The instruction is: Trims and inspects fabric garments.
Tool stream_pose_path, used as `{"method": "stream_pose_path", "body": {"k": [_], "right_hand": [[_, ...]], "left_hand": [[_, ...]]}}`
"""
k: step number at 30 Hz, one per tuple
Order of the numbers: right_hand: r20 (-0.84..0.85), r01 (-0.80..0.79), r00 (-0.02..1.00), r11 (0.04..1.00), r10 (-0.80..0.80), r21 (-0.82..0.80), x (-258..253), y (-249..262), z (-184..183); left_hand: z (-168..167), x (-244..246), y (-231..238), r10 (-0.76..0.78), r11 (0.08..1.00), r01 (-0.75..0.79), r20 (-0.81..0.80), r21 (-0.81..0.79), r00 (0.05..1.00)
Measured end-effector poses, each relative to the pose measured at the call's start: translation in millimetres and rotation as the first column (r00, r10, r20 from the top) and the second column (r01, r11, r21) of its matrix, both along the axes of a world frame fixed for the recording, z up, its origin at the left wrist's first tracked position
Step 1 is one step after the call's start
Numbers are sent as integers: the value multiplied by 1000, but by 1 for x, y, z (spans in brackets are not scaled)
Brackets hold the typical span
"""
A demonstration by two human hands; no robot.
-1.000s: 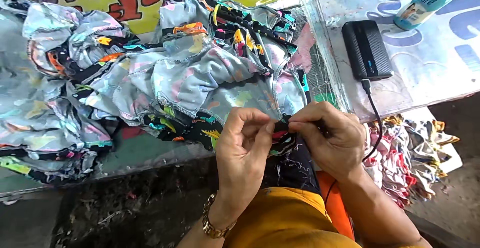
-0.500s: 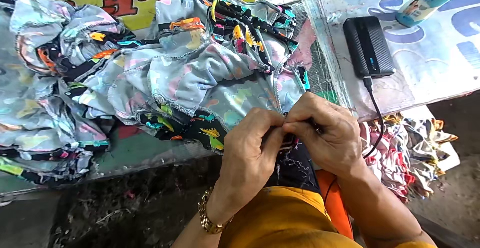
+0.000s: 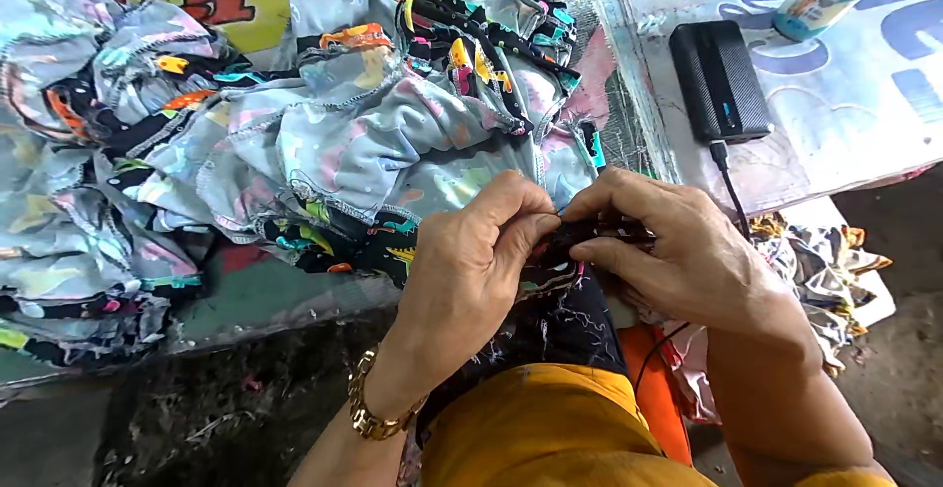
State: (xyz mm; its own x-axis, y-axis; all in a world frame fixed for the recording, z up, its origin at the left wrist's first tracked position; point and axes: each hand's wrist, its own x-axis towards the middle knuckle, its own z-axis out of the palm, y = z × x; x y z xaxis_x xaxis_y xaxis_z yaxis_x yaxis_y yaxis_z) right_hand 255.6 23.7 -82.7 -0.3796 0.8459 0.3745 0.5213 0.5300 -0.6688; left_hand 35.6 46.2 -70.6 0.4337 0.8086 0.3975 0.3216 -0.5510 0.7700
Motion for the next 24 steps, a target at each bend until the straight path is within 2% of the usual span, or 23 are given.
{"method": "stream_pose_path", "body": {"k": [7, 13, 15, 17, 18, 19, 22, 24], "right_hand": [[-57, -53, 997, 998, 52, -16, -3, 6, 0], [-195, -125, 975, 990, 110, -69, -2, 11, -6], [-422, -321, 875, 936, 237, -141, 6, 13, -11], [-638, -553, 688, 820, 347, -151, 17, 15, -19], [-683, -581, 646, 801, 342, -148, 19, 14, -20], [-686, -551, 659, 819, 309, -160, 18, 13, -20], [-493, -248, 863, 944, 114, -216, 5, 10, -13], [-324, -100, 946, 974, 29, -204, -5, 12, -11]], "left_hand": [[3, 2, 2, 2, 998, 3, -88, 64, 996], [1, 1, 5, -9, 998, 12, -52, 65, 999], [0, -2, 3, -3, 999, 2, 9, 49, 1000], [1, -9, -1, 20, 999, -21, 41, 29, 999], [1, -12, -3, 41, 999, -41, -1, 25, 999], [0, -14, -5, 67, 997, -64, -80, 34, 995], [-8, -8, -11, 135, 987, -106, -274, 118, 952], [-11, -4, -11, 115, 990, -92, -236, 106, 965]]}}
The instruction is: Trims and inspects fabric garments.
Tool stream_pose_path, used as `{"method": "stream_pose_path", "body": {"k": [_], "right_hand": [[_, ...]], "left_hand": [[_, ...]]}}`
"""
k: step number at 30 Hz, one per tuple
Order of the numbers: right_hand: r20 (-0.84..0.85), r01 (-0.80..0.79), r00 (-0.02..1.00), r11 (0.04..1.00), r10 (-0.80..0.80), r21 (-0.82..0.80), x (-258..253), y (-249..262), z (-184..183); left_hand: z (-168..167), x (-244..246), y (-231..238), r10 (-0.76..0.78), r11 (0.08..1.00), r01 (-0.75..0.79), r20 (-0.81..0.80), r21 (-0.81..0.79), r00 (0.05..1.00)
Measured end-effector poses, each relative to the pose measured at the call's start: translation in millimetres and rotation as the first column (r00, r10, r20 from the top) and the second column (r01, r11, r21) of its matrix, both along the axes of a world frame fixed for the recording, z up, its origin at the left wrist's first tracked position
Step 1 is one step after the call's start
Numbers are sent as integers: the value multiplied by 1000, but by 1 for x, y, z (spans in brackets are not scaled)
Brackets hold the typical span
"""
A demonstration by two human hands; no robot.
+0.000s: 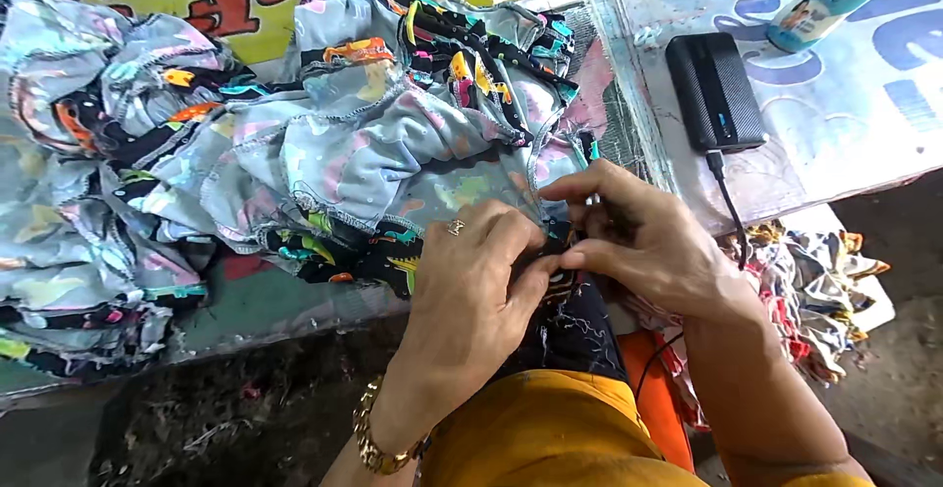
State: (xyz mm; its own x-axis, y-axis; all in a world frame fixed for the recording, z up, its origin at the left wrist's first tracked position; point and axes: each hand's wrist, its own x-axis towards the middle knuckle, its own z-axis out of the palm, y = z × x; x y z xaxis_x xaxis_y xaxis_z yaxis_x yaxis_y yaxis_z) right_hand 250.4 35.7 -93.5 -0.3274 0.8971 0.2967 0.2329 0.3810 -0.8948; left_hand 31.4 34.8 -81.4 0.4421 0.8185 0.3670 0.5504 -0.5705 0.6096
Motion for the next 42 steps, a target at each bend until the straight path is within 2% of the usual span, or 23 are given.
{"method": "stream_pose_path", "body": {"k": [2, 5, 7, 11, 18, 20, 23, 25, 27, 30, 31, 33, 35, 36, 42], "right_hand": [[-44, -33, 998, 999, 34, 26, -4, 4, -1], [-233, -108, 966, 994, 109, 19, -7, 8, -3], [-285, -82, 955, 997, 78, -1, -12, 7, -5], [-345, 13, 938, 998, -35, -67, -20, 6, -6], [-397, 238, 888, 971, -230, -31, -13, 4, -4], [-312, 204, 933, 978, -179, 51, -15, 3, -5], [-79, 96, 993, 984, -85, 151, -25, 2, -3], [-4, 149, 988, 960, -152, 236, -32, 3, -6], [4, 267, 960, 917, -281, 296, -27, 5, -7], [-30, 431, 896, 852, -443, 295, -11, 8, -6], [-62, 428, 901, 857, -430, 287, -7, 7, -5], [-84, 300, 954, 908, -288, 294, -5, 2, -4], [-16, 140, 990, 943, -141, 303, -11, -4, -3], [25, 105, 992, 941, -120, 323, -16, -5, -4], [152, 247, 895, 752, -418, 611, -25, -8, -14]], "left_hand": [[-1, 1, 0, -56, 993, 75, 189, -92, 980], [-5, 0, 4, -67, 941, 228, 522, -251, 851], [-7, 0, 8, -36, 925, 257, 605, -282, 795], [-8, 2, 9, 12, 932, 206, 595, -297, 804], [-10, 1, 12, 22, 932, 203, 606, -300, 795], [-10, 1, 12, 19, 934, 205, 614, -292, 789], [-11, 2, 10, 19, 942, 189, 608, -277, 793], [-12, 2, 10, 31, 949, 164, 596, -269, 803], [-13, 2, 10, 52, 953, 139, 598, -269, 800], [-13, 0, 11, 69, 950, 136, 613, -281, 787], [-13, 1, 11, 67, 949, 140, 614, -283, 786], [-12, 1, 11, 60, 947, 151, 618, -284, 784], [-12, 2, 10, 51, 947, 157, 616, -279, 786], [-12, 2, 10, 48, 949, 156, 614, -274, 788], [-11, 1, 8, 47, 951, 139, 578, -274, 814]]}}
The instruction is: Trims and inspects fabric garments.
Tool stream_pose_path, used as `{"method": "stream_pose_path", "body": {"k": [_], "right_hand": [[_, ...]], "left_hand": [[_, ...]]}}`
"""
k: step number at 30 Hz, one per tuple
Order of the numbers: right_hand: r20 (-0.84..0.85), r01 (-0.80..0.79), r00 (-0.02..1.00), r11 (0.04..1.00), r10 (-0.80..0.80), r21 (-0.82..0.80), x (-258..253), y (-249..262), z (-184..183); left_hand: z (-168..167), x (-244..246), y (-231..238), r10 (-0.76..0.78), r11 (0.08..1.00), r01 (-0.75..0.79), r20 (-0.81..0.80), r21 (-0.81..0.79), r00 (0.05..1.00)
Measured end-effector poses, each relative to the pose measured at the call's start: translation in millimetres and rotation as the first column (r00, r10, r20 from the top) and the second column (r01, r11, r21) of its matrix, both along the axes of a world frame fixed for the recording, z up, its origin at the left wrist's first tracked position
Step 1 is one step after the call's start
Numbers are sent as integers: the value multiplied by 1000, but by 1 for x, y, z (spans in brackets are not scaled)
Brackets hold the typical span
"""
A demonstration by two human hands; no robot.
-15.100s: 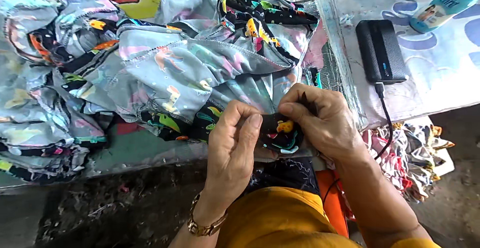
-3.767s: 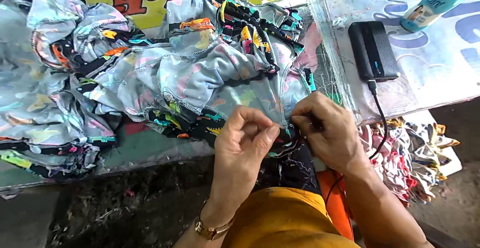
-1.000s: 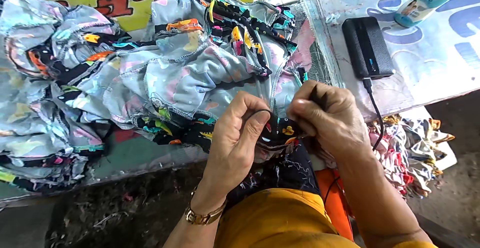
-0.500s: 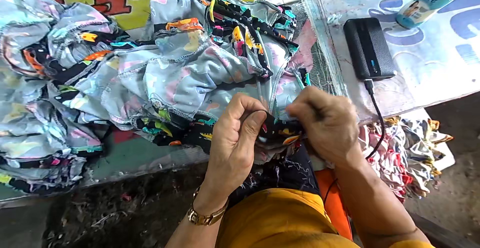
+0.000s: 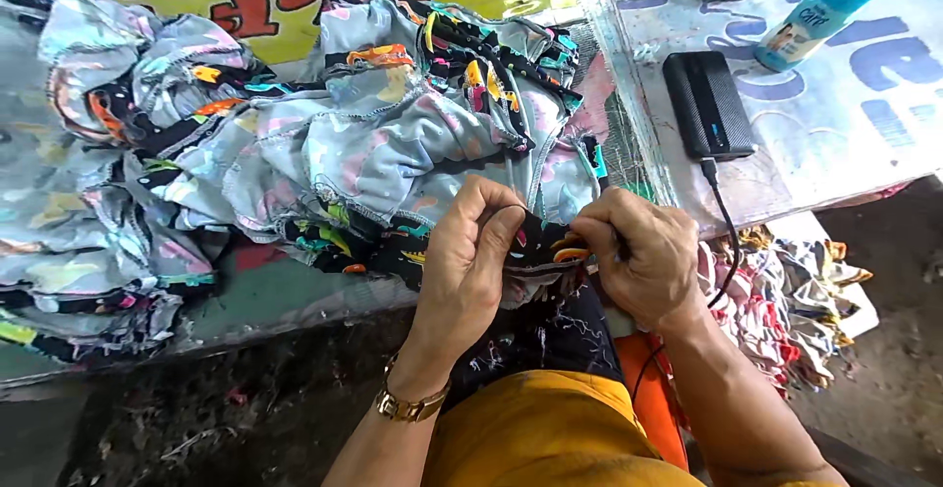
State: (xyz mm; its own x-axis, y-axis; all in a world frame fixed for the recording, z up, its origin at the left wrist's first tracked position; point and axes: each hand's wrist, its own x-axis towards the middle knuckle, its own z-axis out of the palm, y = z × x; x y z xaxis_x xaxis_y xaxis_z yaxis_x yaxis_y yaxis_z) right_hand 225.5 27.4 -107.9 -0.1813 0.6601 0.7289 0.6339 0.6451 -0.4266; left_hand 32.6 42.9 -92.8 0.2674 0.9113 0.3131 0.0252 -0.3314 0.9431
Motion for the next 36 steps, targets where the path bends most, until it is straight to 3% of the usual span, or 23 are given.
{"method": "stream_pose_path", "body": {"k": [3, 6, 9, 13, 16, 18, 20, 22, 24, 27, 31, 36], "right_hand": [[42, 118, 992, 992, -121, 53, 7, -3, 0], [-18, 135, 991, 991, -135, 4, 19, -11, 0], [-121, 89, 988, 992, -100, -92, 27, -22, 0], [-269, -66, 962, 994, 40, -90, 19, -29, -4], [-45, -137, 990, 968, 130, -209, 11, -32, -4], [135, -109, 980, 957, 149, -268, 7, -32, -3], [66, -178, 976, 934, 208, -311, 12, -26, 5], [-121, -301, 953, 894, 276, -332, 20, -16, 25], [-230, -356, 927, 888, 297, -290, 22, -7, 48], [-155, -296, 952, 920, 263, -257, 17, 7, 64], [227, -83, 959, 937, 167, -339, 17, 12, 52], [229, -112, 950, 917, 212, -383, 34, 8, 33]], "left_hand": [[1, 1, -1, 15, 1000, -15, -41, 10, 999], [0, 1, -1, 28, 1000, -27, -51, 15, 998], [-1, 0, -1, 29, 999, -28, -58, 27, 998], [-1, 1, -1, 36, 999, -34, -66, 38, 997], [1, 2, -3, 64, 996, -61, -49, 60, 997], [-2, 4, -12, 192, 956, -172, -63, 238, 979], [-11, 2, -31, 319, 811, -209, -114, 547, 941], [-15, 9, -55, 298, 658, -74, -169, 749, 940], [-16, 24, -72, 161, 561, 162, -299, 812, 940], [-20, 41, -71, 41, 430, 416, -478, 801, 877], [-27, 44, -75, -25, 443, 518, -568, 731, 823], [-45, 47, -76, -19, 515, 596, -687, 616, 727]]}}
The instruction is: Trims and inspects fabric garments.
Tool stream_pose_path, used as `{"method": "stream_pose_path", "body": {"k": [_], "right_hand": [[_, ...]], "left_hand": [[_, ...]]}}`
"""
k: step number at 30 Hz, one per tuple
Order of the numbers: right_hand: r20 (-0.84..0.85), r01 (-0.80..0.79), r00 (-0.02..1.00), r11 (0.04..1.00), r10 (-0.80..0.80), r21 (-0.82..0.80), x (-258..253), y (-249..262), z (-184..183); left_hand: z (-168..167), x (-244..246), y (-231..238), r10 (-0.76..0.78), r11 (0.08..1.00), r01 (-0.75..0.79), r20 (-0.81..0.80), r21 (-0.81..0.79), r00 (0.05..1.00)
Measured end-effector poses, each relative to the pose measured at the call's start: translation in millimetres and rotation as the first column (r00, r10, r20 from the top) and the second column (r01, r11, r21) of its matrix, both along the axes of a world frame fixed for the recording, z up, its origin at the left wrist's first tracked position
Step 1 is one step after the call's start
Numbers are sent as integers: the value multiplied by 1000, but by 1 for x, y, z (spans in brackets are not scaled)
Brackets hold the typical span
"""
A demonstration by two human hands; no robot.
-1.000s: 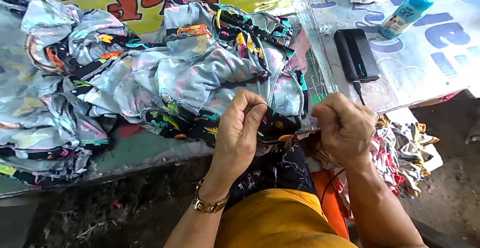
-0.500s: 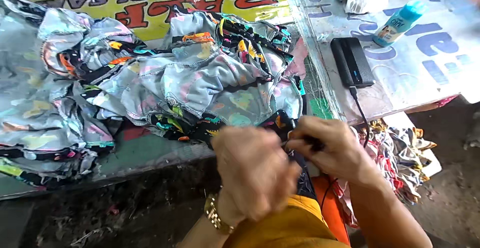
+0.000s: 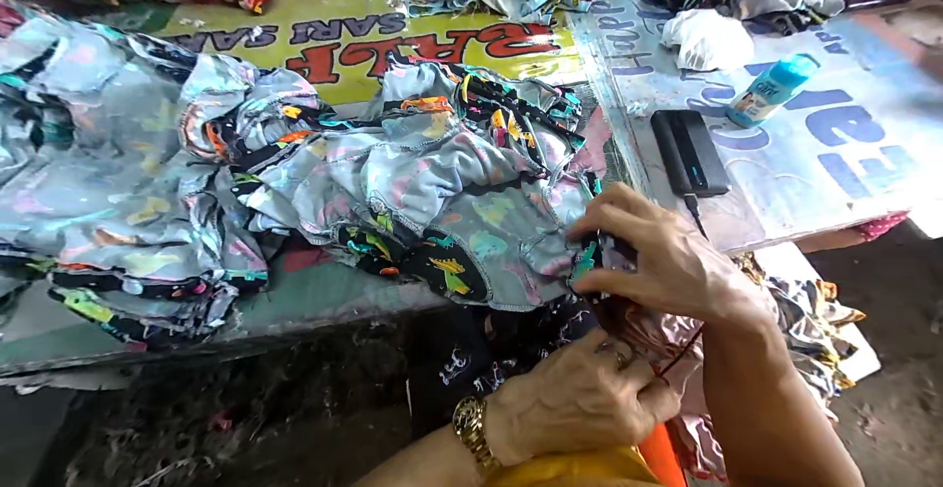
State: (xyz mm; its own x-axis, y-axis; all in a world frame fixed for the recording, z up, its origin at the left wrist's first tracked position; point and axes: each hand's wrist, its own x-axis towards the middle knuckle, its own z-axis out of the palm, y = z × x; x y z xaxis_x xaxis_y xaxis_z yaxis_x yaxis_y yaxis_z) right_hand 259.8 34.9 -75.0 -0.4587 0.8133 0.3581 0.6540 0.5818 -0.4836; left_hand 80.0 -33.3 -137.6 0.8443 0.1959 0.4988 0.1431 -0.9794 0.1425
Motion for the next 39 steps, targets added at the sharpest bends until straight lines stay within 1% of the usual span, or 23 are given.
{"method": "stream_pose_path", "body": {"k": [2, 3, 5, 7, 9, 11, 12, 14, 17, 19, 20, 22, 24, 25, 26, 27, 28, 29, 30, 32, 34, 36, 39], "right_hand": [[21, 6, 1000, 1000, -6, -17, -3, 3, -3], [-13, -7, 1000, 999, 6, -45, -3, 6, 0], [-197, -63, 980, 990, 37, -127, -4, 12, 10], [-458, -163, 888, 962, 46, -219, -7, 16, 21], [-661, -247, 750, 934, 17, -257, -15, 21, 33], [-740, -281, 673, 928, 11, -243, -23, 28, 44], [-743, -296, 668, 929, 36, -221, -25, 32, 49], [-725, -304, 684, 936, 84, -178, -25, 34, 54], [-661, -228, 748, 958, 59, -173, -14, 27, 46], [-574, -104, 818, 973, -35, -207, -3, 22, 29], [-513, -22, 853, 976, -95, -216, 1, 20, 19], [-424, 104, 885, 968, -194, -227, 9, 18, 1], [-413, 159, 875, 957, -250, -243, 14, 15, -11], [-413, 181, 868, 949, -277, -257, 15, 14, -15], [-398, 217, 863, 940, -310, -263, 14, 14, -18], [-358, 262, 868, 930, -344, -259, 13, 14, -20], [-296, 312, 878, 918, -377, -244, 13, 14, -22], [-237, 355, 883, 907, -405, -227, 13, 14, -24], [-203, 382, 883, 899, -424, -216, 14, 13, -27], [-194, 396, 878, 892, -437, -218, 16, 10, -27], [-193, 376, 887, 898, -420, -228, 19, 7, -28], [-193, 361, 896, 908, -401, -214, 19, 8, -30], [-188, 347, 908, 923, -376, -168, 21, 8, -34]], "left_hand": [[-3, 5, 5, 18, 1000, -18, -23, 1, 1000], [-3, 8, 8, 24, 1000, -24, -28, 8, 999], [2, 10, 14, 36, 999, -35, -39, 20, 999], [11, 10, 21, 66, 997, -66, -20, 31, 998], [25, 5, 32, 154, 986, -156, 28, 60, 988], [44, -9, 54, 263, 952, -269, 56, 143, 963], [55, -21, 69, 323, 925, -329, 60, 192, 944], [75, -52, 104, 494, 825, -490, 61, 280, 867], [93, -108, 144, 701, 705, -663, -104, 251, 706], [78, -135, 159, 799, 601, -772, -186, 207, 572], [71, -142, 162, 832, 553, -810, -184, 193, 524], [76, -133, 152, 868, 496, -852, -121, 165, 482], [86, -98, 129, 835, 540, -829, 34, 146, 550], [84, -77, 116, 784, 599, -791, 105, 128, 611], [77, -56, 105, 712, 683, -723, 127, 108, 691], [69, -38, 99, 642, 757, -648, 85, 88, 762], [61, -25, 97, 594, 803, -593, -2, 61, 804], [53, -18, 99, 561, 827, -561, -74, 22, 824], [47, -16, 105, 539, 838, -544, -88, -43, 838], [48, -21, 114, 531, 824, -520, -18, -225, 847], [53, -27, 113, 556, 794, -487, 111, -365, 824], [62, -33, 104, 531, 826, -428, 249, -368, 810], [68, -47, 74, 375, 922, -310, 345, -230, 860]]}}
